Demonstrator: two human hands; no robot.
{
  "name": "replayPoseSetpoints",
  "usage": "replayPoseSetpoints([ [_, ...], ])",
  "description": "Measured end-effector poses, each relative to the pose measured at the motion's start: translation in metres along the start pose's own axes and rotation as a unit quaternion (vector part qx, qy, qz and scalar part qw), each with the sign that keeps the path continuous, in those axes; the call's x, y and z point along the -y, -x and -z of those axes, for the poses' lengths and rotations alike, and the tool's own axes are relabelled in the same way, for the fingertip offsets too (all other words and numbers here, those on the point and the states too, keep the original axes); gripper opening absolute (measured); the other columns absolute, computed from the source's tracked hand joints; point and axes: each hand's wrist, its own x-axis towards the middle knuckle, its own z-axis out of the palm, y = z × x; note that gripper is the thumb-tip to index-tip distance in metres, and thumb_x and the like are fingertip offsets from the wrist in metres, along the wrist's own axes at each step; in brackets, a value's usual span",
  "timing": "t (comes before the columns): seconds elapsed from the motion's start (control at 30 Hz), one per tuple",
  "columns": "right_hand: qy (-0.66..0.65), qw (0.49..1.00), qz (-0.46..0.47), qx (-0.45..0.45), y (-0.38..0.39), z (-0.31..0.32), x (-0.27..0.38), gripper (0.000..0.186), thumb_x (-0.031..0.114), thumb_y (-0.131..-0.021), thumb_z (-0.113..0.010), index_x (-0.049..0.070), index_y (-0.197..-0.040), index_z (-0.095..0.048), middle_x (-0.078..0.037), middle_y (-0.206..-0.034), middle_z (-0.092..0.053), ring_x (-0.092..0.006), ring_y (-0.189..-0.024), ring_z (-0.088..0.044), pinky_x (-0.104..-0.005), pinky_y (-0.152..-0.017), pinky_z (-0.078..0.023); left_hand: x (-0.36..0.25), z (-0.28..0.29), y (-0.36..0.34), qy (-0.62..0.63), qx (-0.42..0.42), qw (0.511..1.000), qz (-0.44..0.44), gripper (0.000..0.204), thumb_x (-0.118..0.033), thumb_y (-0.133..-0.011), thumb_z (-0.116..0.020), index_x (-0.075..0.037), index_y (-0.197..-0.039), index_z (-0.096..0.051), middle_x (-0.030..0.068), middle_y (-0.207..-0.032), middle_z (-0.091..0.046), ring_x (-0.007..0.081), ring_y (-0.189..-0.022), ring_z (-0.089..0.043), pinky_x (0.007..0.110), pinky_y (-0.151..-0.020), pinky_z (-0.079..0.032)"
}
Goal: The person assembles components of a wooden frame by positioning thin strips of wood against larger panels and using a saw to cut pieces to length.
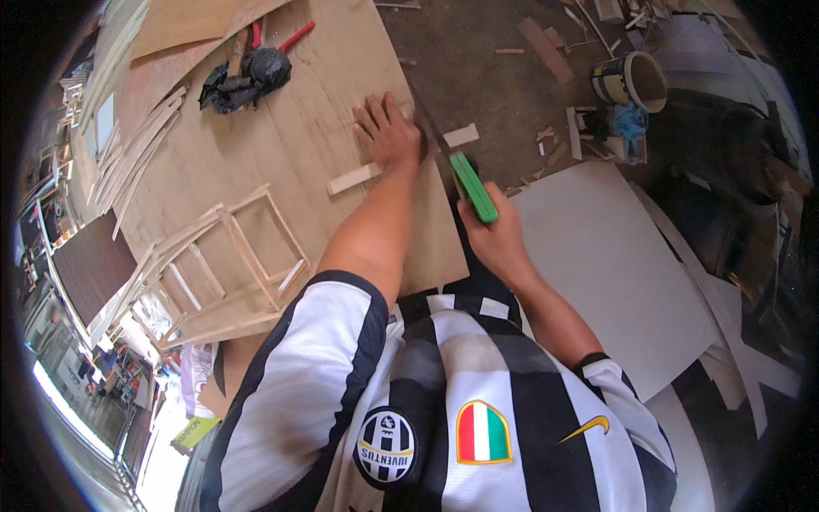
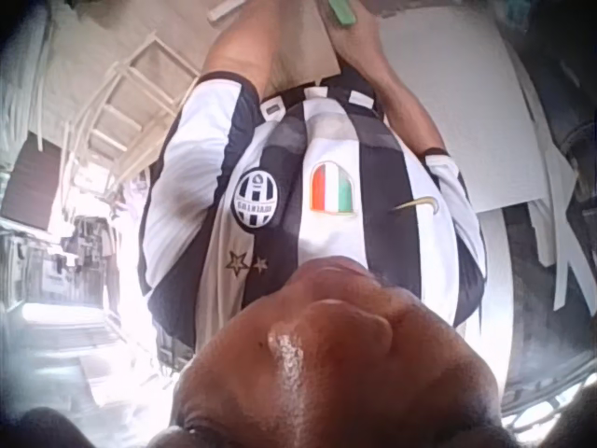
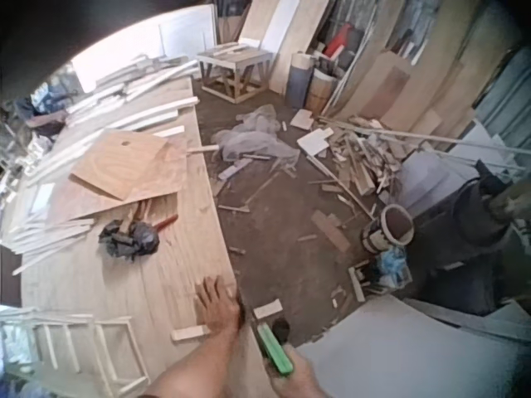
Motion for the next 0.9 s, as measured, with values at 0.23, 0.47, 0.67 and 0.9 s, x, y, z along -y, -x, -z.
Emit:
replayPoseSetpoints([
  [0.23,-0.006,1.0,-0.01,-0.014,-0.012,-0.017,-0.008,0.015,0.013,-0.098,-0.067,0.0,-0.097,-0.059,-0.016,-0.075,-0.058,-0.0164,-0.07,-0.053,-0.0372,-0.066,-0.047,-0.007,0.003,0.001,0.007,0.003,1.0,0.004,0.059,-0.033,-0.104,-0.045,-0.021,-0.16,-0.031,0.0107,-0.17,-0.021,0.0392,-0.158,-0.009,0.058,-0.126,-0.01],
  [0.47,-0.01,0.997,0.061,-0.055,0.012,-0.008,-0.016,0.018,0.014,-0.098,-0.068,0.0,-0.095,-0.057,-0.018,-0.074,-0.057,-0.0246,-0.067,-0.054,-0.0382,-0.064,-0.047,-0.008,-0.001,-0.003,-0.002,-0.007,1.0,0.016,0.061,-0.032,-0.102,-0.049,-0.02,-0.159,-0.033,0.011,-0.169,-0.022,0.0393,-0.157,-0.01,0.058,-0.125,-0.012],
  [0.67,-0.02,1.0,0.019,0.003,0.007,0.003,0.0,0.016,0.014,-0.096,-0.068,0.002,-0.105,-0.061,-0.022,-0.079,-0.061,-0.0356,-0.078,-0.059,-0.0401,-0.067,-0.049,-0.006,0.005,-0.004,-0.002,-0.012,1.0,0.015,0.062,-0.031,-0.101,-0.05,-0.019,-0.159,-0.033,0.0116,-0.17,-0.022,0.0398,-0.157,-0.01,0.058,-0.125,-0.013],
  [0.9,-0.003,1.0,-0.026,0.005,-0.01,-0.005,-0.003,0.013,0.009,-0.095,-0.068,0.0,-0.103,-0.063,-0.019,-0.079,-0.062,-0.0298,-0.079,-0.061,-0.038,-0.072,-0.05,-0.007,0.0,-0.002,0.023,-0.026,0.999,0.013,0.061,-0.031,-0.101,-0.05,-0.019,-0.159,-0.035,0.0114,-0.169,-0.022,0.0407,-0.157,-0.01,0.059,-0.125,-0.013],
])
